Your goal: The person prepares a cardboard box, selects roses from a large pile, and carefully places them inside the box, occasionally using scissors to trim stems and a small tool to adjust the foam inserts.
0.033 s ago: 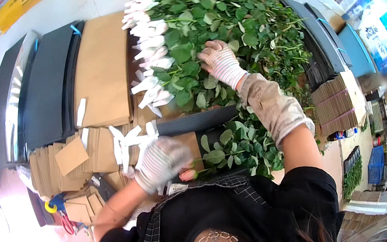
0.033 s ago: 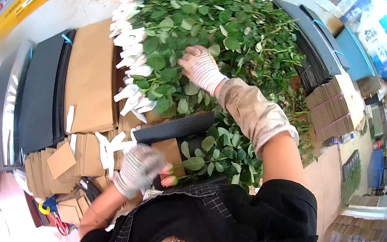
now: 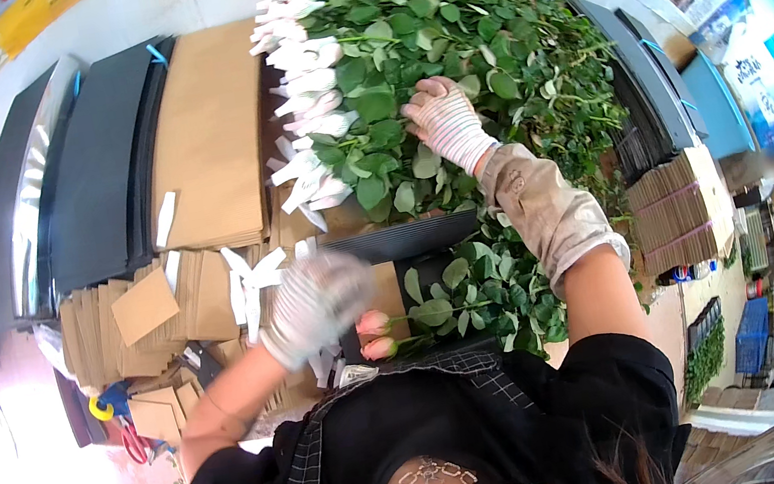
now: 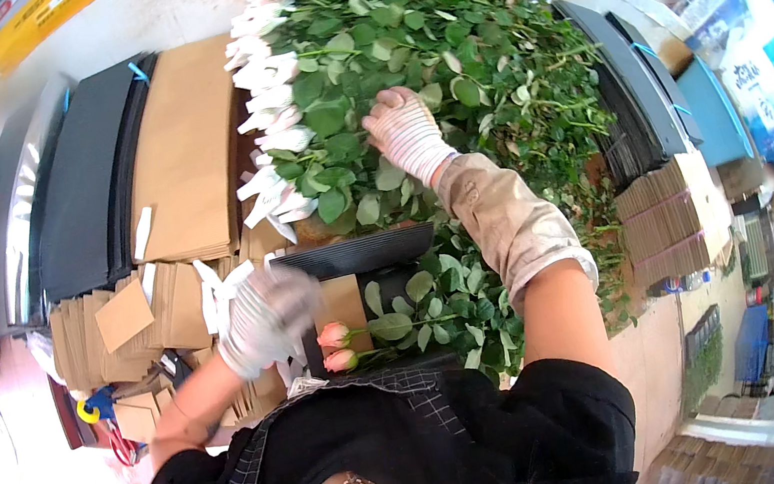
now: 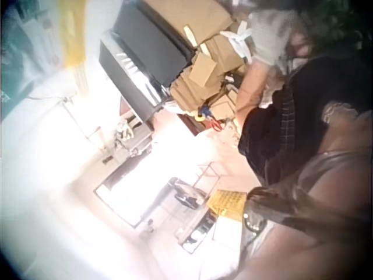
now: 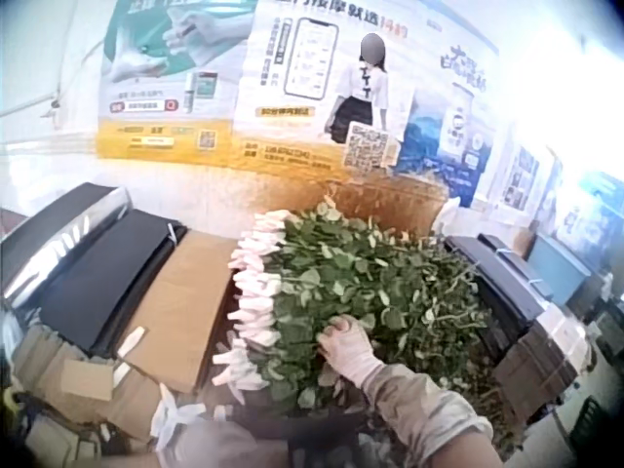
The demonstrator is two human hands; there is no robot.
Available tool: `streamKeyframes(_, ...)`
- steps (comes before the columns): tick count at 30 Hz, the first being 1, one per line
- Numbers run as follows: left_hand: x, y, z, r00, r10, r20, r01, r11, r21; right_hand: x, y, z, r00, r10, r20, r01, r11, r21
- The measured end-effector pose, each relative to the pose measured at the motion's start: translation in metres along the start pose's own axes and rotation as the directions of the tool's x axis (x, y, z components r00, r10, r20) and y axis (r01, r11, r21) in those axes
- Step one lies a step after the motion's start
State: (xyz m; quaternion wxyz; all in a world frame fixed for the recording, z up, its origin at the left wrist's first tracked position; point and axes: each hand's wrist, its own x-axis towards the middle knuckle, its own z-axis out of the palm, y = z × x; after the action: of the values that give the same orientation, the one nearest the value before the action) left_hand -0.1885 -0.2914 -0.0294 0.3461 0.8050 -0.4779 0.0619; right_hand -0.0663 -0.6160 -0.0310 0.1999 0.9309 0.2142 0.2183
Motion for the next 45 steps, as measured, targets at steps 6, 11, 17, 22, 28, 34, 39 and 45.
streamKeyframes(6,0.090,-0.079,-0.041,0.795,-0.143,-0.589,0.275,0.951,0.140,0.028,0.013,-0.056,0.962,0.056,-0.265,-0.095,0.986,-0.135)
streamKeyframes(11,0.118,-0.070,-0.071,0.908,-0.419,-0.019,0.409,0.894,-0.185,0.013,0.027,-0.119,0.939,0.066,-0.337,-0.053,0.997,0.048)
streamKeyframes(17,0.092,-0.016,-0.064,0.882,-0.470,0.024,0.326,0.573,-0.752,-0.027,0.008,-0.207,0.903,0.395,-0.166,-0.292,0.851,0.436)
streamKeyframes(22,0.091,0.051,-0.081,0.922,-0.353,-0.157,0.064,0.540,-0.839,-0.017,-0.038,-0.201,0.937,0.125,-0.325,0.167,0.657,0.735)
streamKeyframes(28,0.097,0.055,-0.035,0.894,-0.060,-0.444,-0.411,0.286,-0.866,-0.025,-0.065,-0.226,0.918,0.023,-0.396,0.238,0.768,0.595)
streamKeyframes(34,0.083,0.064,-0.051,0.782,-0.444,-0.438,-0.426,0.133,-0.895,-0.043,-0.068,-0.227,0.944,0.059,-0.325,0.111,0.870,0.481)
streamKeyframes(39,0.048,0.012,-0.097,0.580,-0.630,-0.516,-0.682,-0.029,-0.731,-0.061,-0.033,-0.225,0.857,0.039,-0.514,0.189,0.904,0.384)
streamKeyframes(45,-0.046,-0.005,-0.072,0.591,-0.464,-0.660,0.183,0.874,-0.450,-0.072,0.004,-0.253,0.855,0.073,-0.514,0.144,0.918,0.370)
